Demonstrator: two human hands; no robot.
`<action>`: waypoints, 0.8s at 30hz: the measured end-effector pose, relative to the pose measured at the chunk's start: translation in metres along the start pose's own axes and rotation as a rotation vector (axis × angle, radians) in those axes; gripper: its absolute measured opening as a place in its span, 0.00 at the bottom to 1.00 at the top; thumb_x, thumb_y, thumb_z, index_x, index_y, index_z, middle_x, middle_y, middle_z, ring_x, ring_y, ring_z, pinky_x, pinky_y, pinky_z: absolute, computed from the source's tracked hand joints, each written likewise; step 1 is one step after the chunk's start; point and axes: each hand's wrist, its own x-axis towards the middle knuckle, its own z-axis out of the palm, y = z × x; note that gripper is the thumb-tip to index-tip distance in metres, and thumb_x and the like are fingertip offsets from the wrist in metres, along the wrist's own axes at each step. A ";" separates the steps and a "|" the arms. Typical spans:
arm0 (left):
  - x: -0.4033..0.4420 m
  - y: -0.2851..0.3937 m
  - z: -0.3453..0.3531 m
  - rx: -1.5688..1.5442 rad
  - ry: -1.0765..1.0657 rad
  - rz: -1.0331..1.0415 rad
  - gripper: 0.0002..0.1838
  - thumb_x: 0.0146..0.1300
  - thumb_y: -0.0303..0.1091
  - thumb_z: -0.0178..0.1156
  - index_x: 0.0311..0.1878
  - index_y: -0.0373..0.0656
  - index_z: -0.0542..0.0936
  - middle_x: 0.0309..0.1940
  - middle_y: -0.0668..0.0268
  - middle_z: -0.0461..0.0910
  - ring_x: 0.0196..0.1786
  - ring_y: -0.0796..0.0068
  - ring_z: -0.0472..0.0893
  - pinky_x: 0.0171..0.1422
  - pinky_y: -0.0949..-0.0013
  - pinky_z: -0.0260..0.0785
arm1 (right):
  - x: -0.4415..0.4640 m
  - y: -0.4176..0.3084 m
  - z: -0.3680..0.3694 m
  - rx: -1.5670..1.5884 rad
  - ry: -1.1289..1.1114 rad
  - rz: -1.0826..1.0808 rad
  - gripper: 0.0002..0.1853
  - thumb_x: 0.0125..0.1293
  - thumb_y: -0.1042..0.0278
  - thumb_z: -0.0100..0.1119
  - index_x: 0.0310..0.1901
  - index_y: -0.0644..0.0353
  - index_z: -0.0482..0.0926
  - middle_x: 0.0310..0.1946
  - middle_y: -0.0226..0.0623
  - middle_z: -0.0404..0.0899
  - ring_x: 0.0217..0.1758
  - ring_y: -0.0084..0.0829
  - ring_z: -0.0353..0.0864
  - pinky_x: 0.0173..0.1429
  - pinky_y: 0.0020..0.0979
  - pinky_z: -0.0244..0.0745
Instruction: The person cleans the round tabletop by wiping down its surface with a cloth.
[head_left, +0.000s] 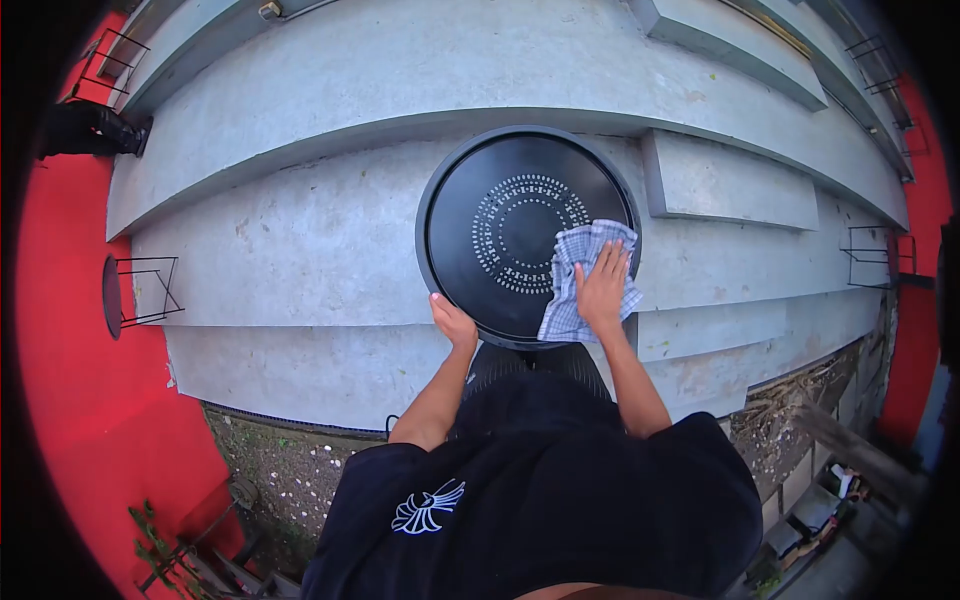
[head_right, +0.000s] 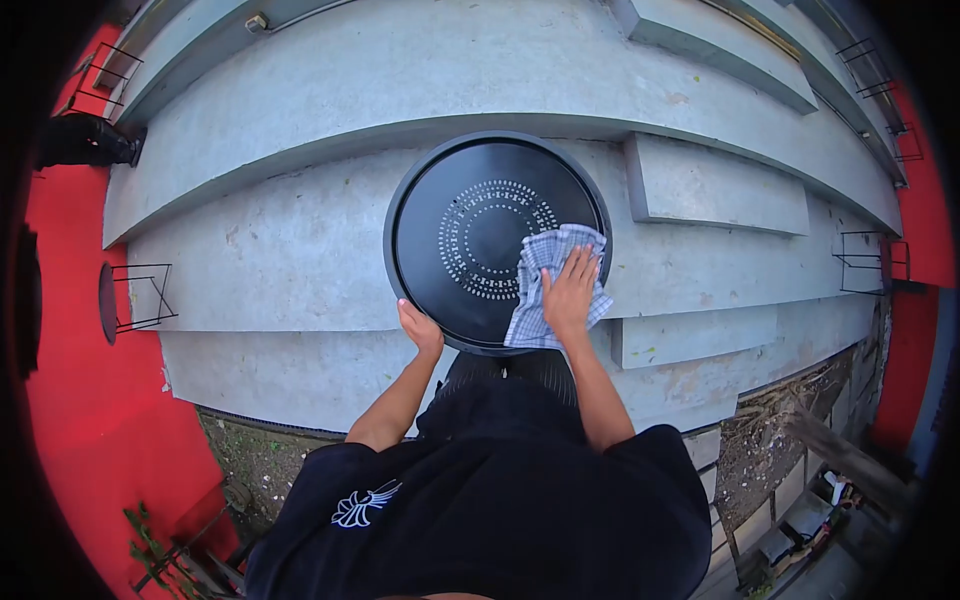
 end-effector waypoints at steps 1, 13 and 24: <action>0.000 -0.004 0.002 0.000 -0.012 -0.018 0.29 0.88 0.48 0.37 0.51 0.25 0.76 0.47 0.37 0.79 0.49 0.40 0.76 0.63 0.51 0.66 | -0.027 -0.005 -0.003 -0.007 -0.045 -0.024 0.44 0.80 0.46 0.52 0.80 0.78 0.52 0.84 0.66 0.46 0.86 0.66 0.48 0.87 0.58 0.45; -0.004 0.004 0.002 0.005 0.028 0.038 0.29 0.88 0.46 0.37 0.52 0.23 0.75 0.48 0.35 0.79 0.49 0.40 0.76 0.64 0.50 0.66 | 0.009 0.004 0.009 -0.004 0.156 0.245 0.43 0.80 0.51 0.48 0.82 0.76 0.48 0.86 0.60 0.44 0.89 0.59 0.42 0.89 0.54 0.36; 0.003 0.019 0.002 0.055 -0.009 -0.027 0.30 0.88 0.47 0.36 0.54 0.23 0.76 0.49 0.44 0.81 0.50 0.54 0.78 0.64 0.56 0.68 | 0.236 -0.095 0.042 0.032 0.122 -0.311 0.43 0.77 0.50 0.52 0.83 0.68 0.50 0.87 0.52 0.46 0.90 0.58 0.39 0.89 0.59 0.34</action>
